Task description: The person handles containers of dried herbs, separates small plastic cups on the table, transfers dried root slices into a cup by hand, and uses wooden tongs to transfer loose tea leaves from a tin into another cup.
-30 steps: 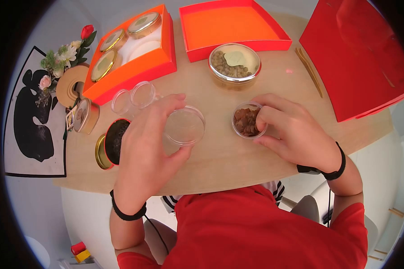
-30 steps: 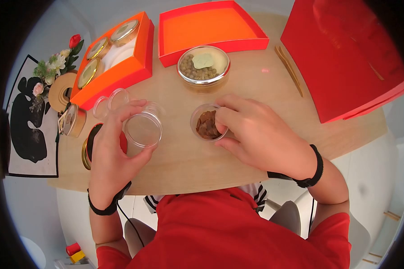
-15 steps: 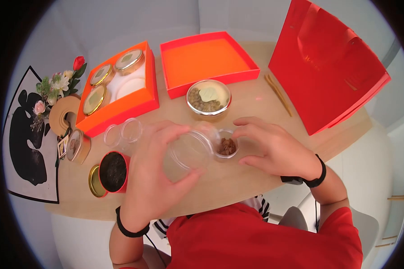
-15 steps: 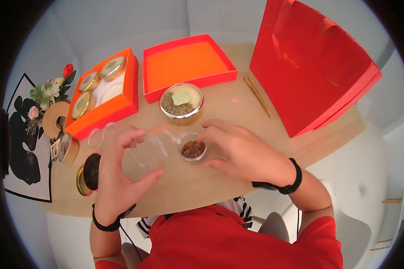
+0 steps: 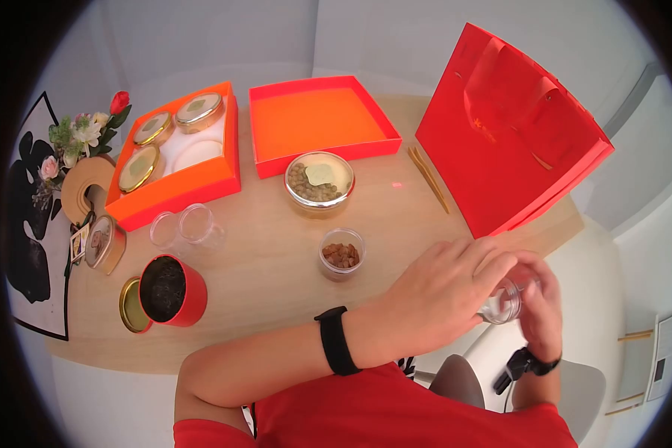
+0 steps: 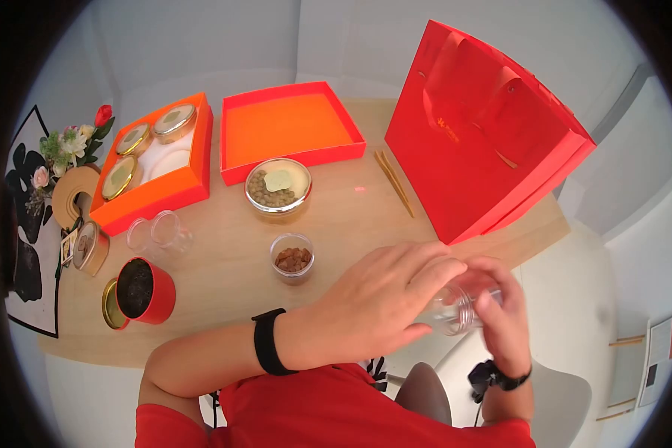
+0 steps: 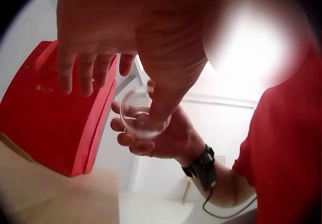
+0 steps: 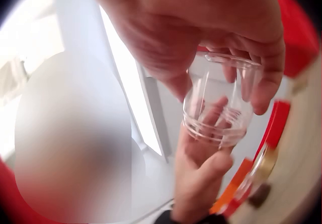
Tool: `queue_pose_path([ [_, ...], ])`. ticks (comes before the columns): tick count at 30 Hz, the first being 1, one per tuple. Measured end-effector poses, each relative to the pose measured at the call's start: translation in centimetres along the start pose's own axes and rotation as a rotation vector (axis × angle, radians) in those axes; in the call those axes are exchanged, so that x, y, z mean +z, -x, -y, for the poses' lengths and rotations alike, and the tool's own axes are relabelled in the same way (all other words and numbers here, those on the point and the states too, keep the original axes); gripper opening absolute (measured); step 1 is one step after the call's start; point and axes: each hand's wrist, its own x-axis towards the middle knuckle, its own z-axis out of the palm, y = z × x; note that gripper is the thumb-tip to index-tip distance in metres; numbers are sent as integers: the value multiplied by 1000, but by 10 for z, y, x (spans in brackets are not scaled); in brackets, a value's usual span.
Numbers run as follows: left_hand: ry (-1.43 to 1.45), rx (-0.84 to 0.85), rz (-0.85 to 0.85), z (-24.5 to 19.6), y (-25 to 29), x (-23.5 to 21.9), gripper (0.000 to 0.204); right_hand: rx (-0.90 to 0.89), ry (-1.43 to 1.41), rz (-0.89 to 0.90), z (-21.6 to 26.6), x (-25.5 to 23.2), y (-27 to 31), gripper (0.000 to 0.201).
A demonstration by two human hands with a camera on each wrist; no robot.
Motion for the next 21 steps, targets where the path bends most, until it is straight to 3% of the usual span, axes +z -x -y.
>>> queue_pose_path([
  [2,-30,-6,20,-2,1,-2,70,-204,656,-196,11,-17,23,58],
  [3,-67,0,12,-1,5,-7,67,-246,1002,-247,22,-21,36,62],
  [4,-102,6,5,-1,10,-11,64,-188,1171,-320,25,-16,45,65],
  [5,-92,0,13,1,12,-16,64,-173,1171,-318,18,-22,52,65],
  [7,-103,-67,39,4,13,-29,56,-3,1469,5,-10,-45,66,66],
  [8,-105,-57,42,5,15,-32,56,-24,1360,81,-26,-50,69,64],
  [9,-96,-79,49,7,15,-36,51,-63,1140,-15,-38,-46,66,63],
  [11,-84,-110,53,8,18,-43,47,-234,1217,-157,-54,-44,57,62],
  [17,-270,-143,14,16,31,-76,41,-263,1101,-281,-64,-29,29,59],
  [19,-231,-284,23,15,38,-88,40,-257,1039,-286,-65,-28,22,58],
  [21,-236,-299,11,17,45,-97,39,-247,977,-299,-64,-29,17,57],
])
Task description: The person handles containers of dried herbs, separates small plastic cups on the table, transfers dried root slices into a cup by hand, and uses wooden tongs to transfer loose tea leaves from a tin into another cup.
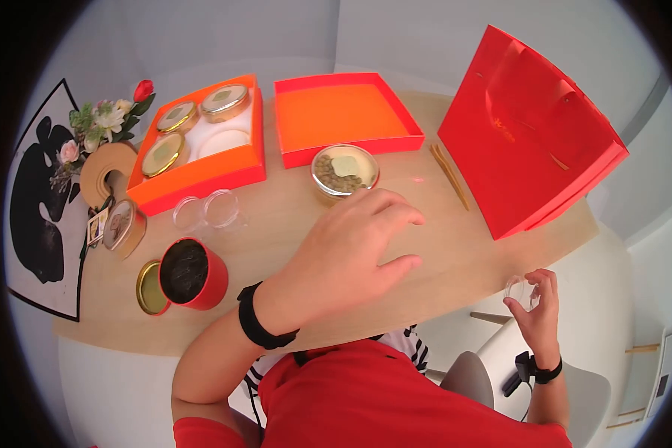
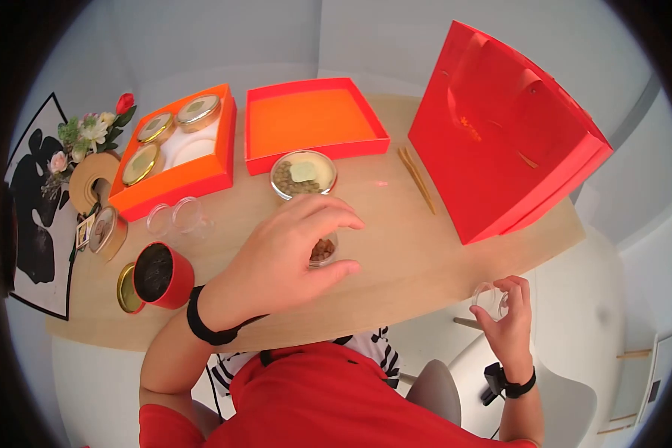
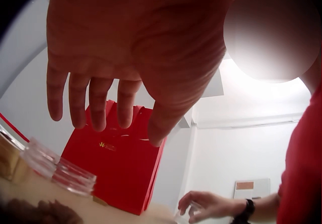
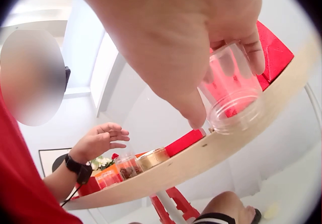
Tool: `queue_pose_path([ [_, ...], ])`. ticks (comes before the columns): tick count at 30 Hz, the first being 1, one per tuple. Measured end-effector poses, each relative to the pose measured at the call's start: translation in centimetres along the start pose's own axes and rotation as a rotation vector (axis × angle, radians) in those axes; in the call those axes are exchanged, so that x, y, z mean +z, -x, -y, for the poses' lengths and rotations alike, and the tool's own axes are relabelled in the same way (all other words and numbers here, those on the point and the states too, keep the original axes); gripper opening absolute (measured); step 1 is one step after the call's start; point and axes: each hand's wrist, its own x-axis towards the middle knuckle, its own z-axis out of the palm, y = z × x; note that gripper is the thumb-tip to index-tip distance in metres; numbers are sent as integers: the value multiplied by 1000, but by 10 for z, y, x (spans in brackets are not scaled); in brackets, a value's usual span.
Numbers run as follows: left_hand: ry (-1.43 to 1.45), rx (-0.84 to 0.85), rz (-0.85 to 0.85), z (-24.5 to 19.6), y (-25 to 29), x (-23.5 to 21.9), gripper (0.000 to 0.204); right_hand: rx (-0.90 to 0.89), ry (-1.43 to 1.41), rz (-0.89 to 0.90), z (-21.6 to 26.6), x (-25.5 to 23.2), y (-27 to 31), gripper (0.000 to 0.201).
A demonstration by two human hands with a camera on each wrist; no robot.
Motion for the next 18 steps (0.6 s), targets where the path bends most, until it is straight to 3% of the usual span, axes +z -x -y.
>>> queue_pose_path([
  [2,-3,-4,-14,6,2,-5,38,-26,-44,-63,1,0,-7,56],
  [4,3,36,-71,11,5,-7,37,5,5,-35,11,-5,-13,56],
  [6,8,7,-74,14,8,-8,36,-84,21,48,15,-5,-17,56],
  [7,24,-19,-76,14,9,-10,36,-100,45,-43,21,-3,-17,59],
  [10,38,-50,-75,14,13,-14,35,-151,137,33,26,-12,-21,61],
  [11,35,-55,-79,15,14,-14,35,-102,107,147,26,-15,-20,64],
  [15,63,-34,-108,20,16,-13,33,-114,203,128,26,-12,-17,62],
  [18,81,-59,-101,19,16,-15,33,-46,103,126,23,-8,-20,63],
])
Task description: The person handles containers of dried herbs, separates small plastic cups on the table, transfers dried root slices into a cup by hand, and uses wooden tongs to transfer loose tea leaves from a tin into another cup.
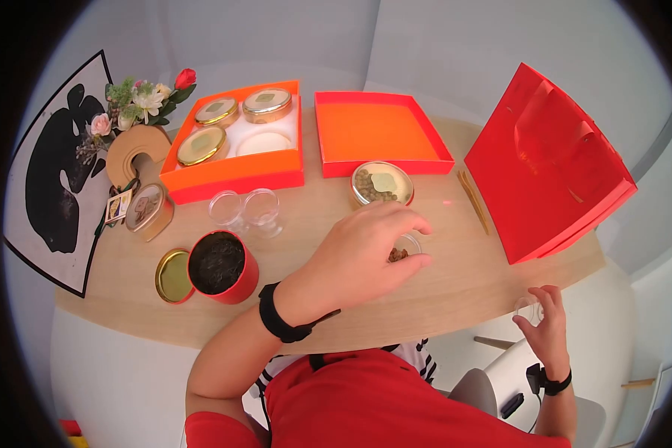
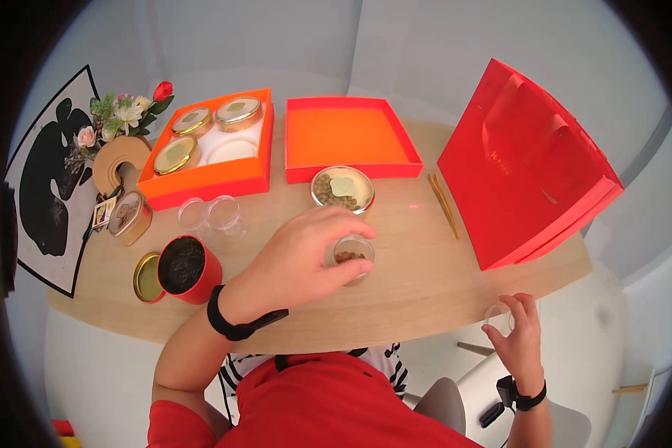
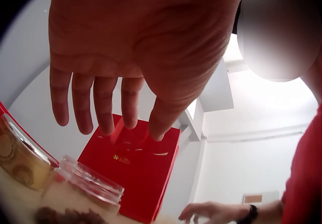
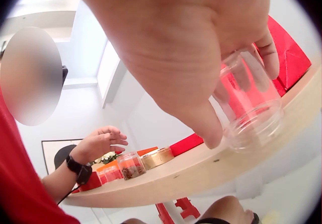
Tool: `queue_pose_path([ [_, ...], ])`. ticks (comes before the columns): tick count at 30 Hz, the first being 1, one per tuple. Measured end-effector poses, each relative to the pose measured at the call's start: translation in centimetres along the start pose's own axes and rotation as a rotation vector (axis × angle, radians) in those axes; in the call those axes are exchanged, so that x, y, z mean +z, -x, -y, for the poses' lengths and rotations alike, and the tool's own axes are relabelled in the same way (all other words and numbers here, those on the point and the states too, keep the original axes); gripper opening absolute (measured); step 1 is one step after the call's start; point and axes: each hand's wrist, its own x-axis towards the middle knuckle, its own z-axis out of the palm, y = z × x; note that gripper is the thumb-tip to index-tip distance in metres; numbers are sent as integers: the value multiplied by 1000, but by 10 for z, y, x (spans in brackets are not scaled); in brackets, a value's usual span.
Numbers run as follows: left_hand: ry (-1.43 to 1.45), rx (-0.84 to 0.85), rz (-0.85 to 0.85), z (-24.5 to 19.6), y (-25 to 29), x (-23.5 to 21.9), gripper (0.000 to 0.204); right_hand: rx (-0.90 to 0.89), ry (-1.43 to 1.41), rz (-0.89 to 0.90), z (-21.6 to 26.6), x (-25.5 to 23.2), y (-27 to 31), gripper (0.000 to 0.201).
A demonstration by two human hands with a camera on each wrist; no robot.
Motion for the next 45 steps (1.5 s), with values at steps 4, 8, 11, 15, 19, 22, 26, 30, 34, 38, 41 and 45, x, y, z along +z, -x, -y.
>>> queue_pose_path([
  [4,-1,-52,4,0,2,-3,35,-79,23,1,7,-5,-10,58],
  [8,56,-134,64,-6,-2,-11,44,151,-595,25,25,-8,-32,46],
  [11,131,-189,108,-12,-4,-11,65,283,-1407,289,65,1,-67,50],
  [15,73,-19,38,-15,-2,-12,82,328,-1624,574,148,28,-118,51],
  [19,338,-156,-241,5,1,-13,83,245,-1635,863,212,61,-158,56],
  [22,488,-244,-327,18,5,-32,80,42,-1732,1007,226,82,-182,65],
  [26,417,-390,-405,33,17,-48,81,-93,-1185,635,211,68,-204,74],
  [30,82,-512,-128,35,27,-51,87,-222,-702,451,181,76,-225,70],
  [34,-26,-563,77,29,28,-45,95,-455,-301,374,170,100,-223,90],
  [38,-38,-594,167,37,32,-39,98,-527,-185,378,169,116,-225,97],
  [41,-71,-579,156,42,34,-36,99,-554,-239,392,174,119,-239,91],
  [45,-105,-532,139,49,37,-34,99,-455,-236,305,155,139,-289,68],
])
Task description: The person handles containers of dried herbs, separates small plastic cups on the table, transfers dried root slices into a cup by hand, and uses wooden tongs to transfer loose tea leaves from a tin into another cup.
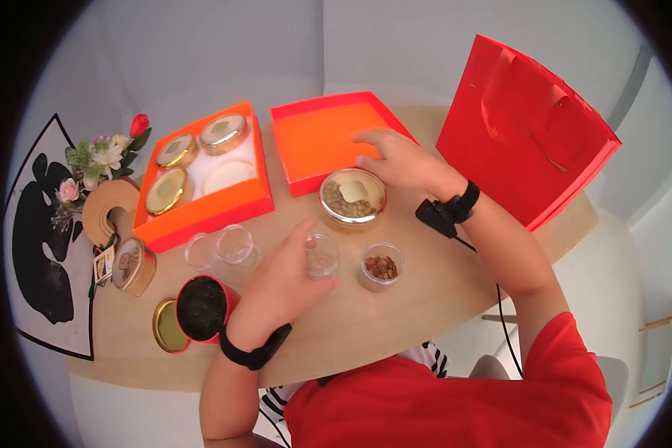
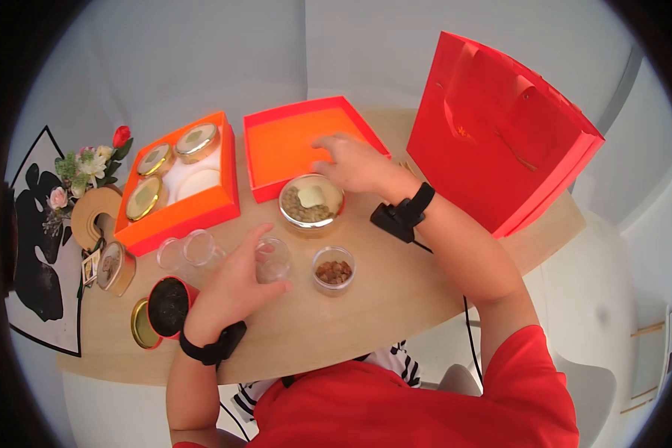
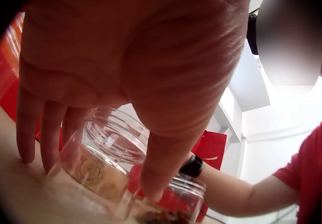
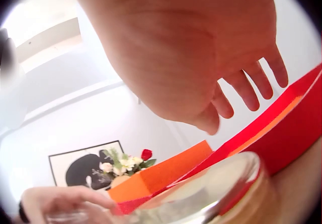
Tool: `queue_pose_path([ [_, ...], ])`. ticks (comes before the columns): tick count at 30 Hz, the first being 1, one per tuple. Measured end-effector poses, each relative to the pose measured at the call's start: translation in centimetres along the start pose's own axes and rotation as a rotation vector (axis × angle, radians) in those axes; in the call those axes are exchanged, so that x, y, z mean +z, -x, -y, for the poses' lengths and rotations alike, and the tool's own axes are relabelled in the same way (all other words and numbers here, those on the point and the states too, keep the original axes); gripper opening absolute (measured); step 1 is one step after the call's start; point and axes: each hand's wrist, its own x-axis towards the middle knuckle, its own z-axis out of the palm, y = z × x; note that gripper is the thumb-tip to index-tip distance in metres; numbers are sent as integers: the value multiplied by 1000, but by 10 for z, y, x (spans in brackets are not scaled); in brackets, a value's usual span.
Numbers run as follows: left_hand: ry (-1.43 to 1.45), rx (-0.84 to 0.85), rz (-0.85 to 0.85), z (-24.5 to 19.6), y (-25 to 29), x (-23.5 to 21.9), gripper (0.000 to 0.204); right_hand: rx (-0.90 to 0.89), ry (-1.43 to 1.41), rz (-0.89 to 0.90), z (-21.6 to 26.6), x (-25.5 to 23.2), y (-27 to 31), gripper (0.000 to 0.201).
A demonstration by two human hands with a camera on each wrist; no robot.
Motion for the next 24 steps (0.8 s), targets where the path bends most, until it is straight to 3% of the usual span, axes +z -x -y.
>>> queue_pose_path([
  [2,1,93,-15,4,2,3,98,5,139,-24,-28,-1,-11,60],
  [4,-11,107,-28,1,4,1,98,17,303,179,-52,-3,-18,48],
  [7,-39,140,-48,-1,5,1,96,86,288,231,-53,-1,-14,41],
  [12,-76,178,-31,-9,6,-3,90,98,391,203,-37,-1,-7,32],
  [17,-89,194,-23,-6,7,-2,87,-31,425,158,-48,3,-7,30],
  [24,-90,161,8,-10,8,-4,87,66,510,138,-69,12,-30,29],
])
